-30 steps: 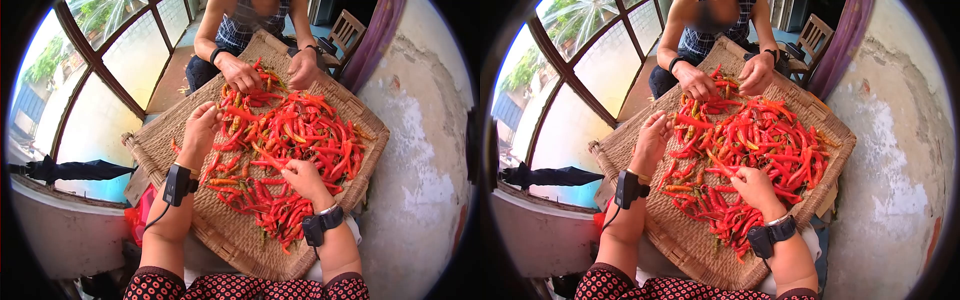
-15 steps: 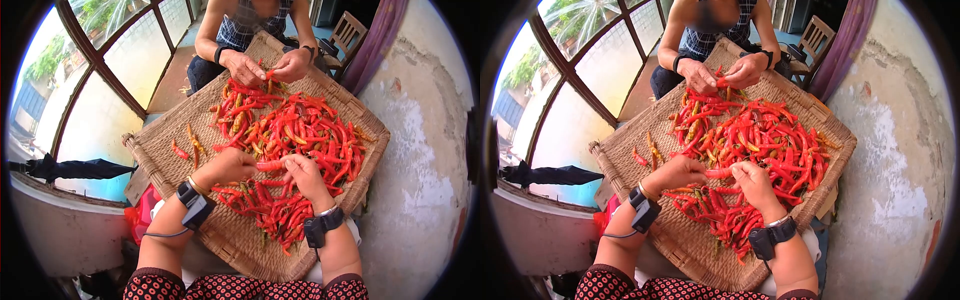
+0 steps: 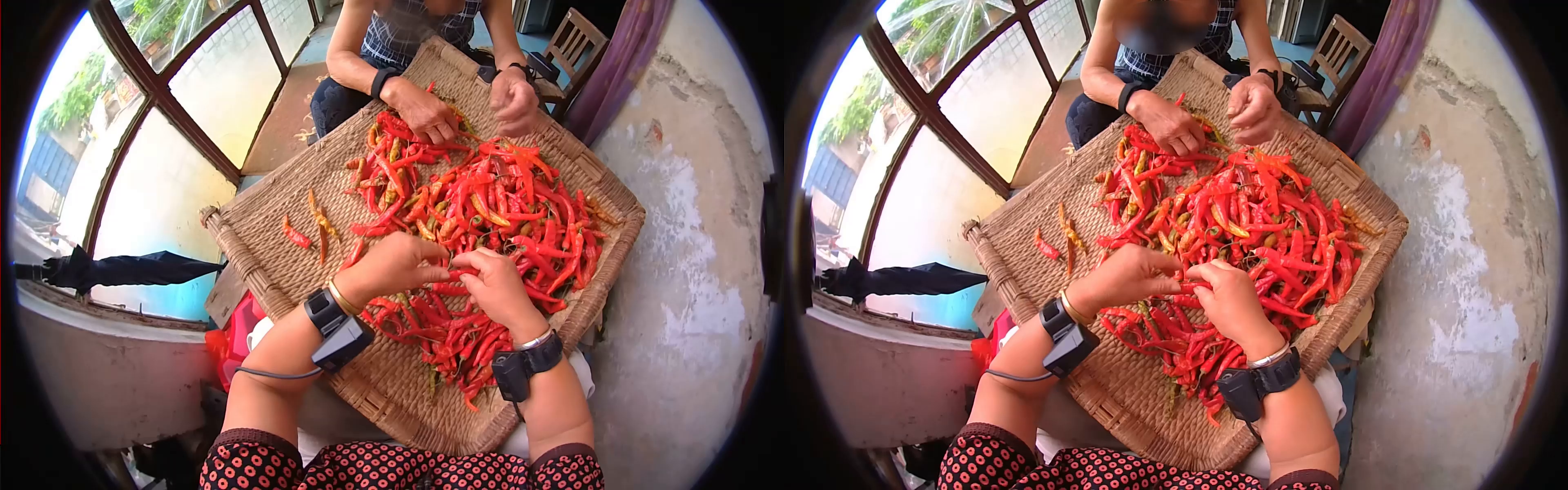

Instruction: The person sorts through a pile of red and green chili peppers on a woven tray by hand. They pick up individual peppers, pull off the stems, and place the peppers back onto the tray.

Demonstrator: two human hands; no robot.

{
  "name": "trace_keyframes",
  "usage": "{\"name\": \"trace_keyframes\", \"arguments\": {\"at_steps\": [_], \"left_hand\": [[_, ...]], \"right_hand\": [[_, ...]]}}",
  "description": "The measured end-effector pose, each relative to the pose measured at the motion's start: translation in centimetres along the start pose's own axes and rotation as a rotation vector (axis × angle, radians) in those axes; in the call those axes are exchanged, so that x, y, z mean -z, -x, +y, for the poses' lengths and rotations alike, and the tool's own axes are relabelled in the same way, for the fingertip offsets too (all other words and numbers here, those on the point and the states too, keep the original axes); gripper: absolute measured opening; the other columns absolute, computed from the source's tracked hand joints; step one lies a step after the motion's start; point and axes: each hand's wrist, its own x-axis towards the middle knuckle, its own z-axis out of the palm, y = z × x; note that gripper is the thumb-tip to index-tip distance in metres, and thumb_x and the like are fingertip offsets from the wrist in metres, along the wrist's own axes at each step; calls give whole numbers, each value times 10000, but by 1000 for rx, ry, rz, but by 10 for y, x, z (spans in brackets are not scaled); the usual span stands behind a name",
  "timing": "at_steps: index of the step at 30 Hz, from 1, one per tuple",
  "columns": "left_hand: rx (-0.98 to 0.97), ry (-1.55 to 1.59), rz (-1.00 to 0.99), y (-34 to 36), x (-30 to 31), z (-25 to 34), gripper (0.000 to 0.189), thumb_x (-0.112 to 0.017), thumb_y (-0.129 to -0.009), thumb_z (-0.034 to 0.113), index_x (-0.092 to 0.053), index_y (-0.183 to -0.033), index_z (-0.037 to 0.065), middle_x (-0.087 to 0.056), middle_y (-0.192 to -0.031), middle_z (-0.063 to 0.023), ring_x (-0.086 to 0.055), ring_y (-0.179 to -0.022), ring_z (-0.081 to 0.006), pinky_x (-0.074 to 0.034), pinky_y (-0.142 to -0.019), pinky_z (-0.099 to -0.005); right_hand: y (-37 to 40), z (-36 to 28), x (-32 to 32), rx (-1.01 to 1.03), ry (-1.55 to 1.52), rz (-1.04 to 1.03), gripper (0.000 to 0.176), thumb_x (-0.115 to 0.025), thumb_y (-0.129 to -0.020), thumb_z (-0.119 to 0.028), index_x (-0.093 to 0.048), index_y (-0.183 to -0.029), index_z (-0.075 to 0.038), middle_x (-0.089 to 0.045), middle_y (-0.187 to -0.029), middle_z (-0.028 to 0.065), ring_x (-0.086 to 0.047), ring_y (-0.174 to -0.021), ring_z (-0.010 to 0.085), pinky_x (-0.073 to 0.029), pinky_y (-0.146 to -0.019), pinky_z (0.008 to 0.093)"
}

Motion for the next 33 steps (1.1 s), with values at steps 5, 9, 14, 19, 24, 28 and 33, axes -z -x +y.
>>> {"name": "trace_keyframes", "arguments": {"at_steps": [5,9,14,19,24,28,33], "left_hand": [[64,-175,-290,5,2,12,245,-670,-750,197,-638,-928,32,-612,-705,-126,-600,-632,-172,-465,-601,-311],[335,-63,-112,4,26,5,203,-644,-790,193,-642,-880,11,-602,-635,-74,-570,-604,-141,-461,-587,-294],[64,-9,817,-11,20,-35,223,-626,-826,154,-614,-975,-11,-620,-832,-47,-552,-680,-110,-463,-591,-254],[30,-155,-19,5,-5,-10,294,-663,-725,129,-610,-1000,42,-612,-867,-134,-609,-768,-242,-491,-676,-336],[-17,-257,-354,8,-21,4,383,-646,-703,158,-576,-1065,53,-603,-870,-172,-589,-806,-334,-470,-719,-410],[23,-320,-432,9,-20,-3,370,-635,-718,184,-574,-1062,62,-604,-828,-166,-591,-789,-333,-471,-698,-418],[-1,-309,-313,12,-21,0,353,-634,-724,209,-580,-1044,69,-610,-795,-165,-596,-752,-335,-473,-671,-426]], "right_hand": [[1,-3,-4,-169,-503,93,175,-540,-789,36,-593,-951,-3,-571,-814,78,-578,-583,117,-460,-514,243],[1,-2,2,-106,-394,266,118,-555,-790,19,-601,-898,5,-577,-801,73,-584,-605,115,-460,-532,234],[8,17,-8,20,44,-256,272,-645,-750,-195,-611,-956,-19,-530,-1004,140,-582,-844,295,-467,-752,360],[12,-3,-6,-97,334,-546,407,-649,-748,-268,-568,-1070,-33,-469,-1122,168,-530,-979,348,-435,-838,401],[11,7,-12,-52,261,-602,391,-640,-752,-256,-565,-1058,-25,-480,-1101,170,-505,-1009,347,-422,-857,399],[15,23,-20,58,179,-568,316,-632,-759,-240,-597,-979,-16,-490,-1020,192,-513,-963,357,-423,-838,416],[13,15,-19,-15,100,-398,283,-641,-748,-225,-620,-922,-4,-505,-1006,176,-525,-940,342,-430,-825,402]]}}
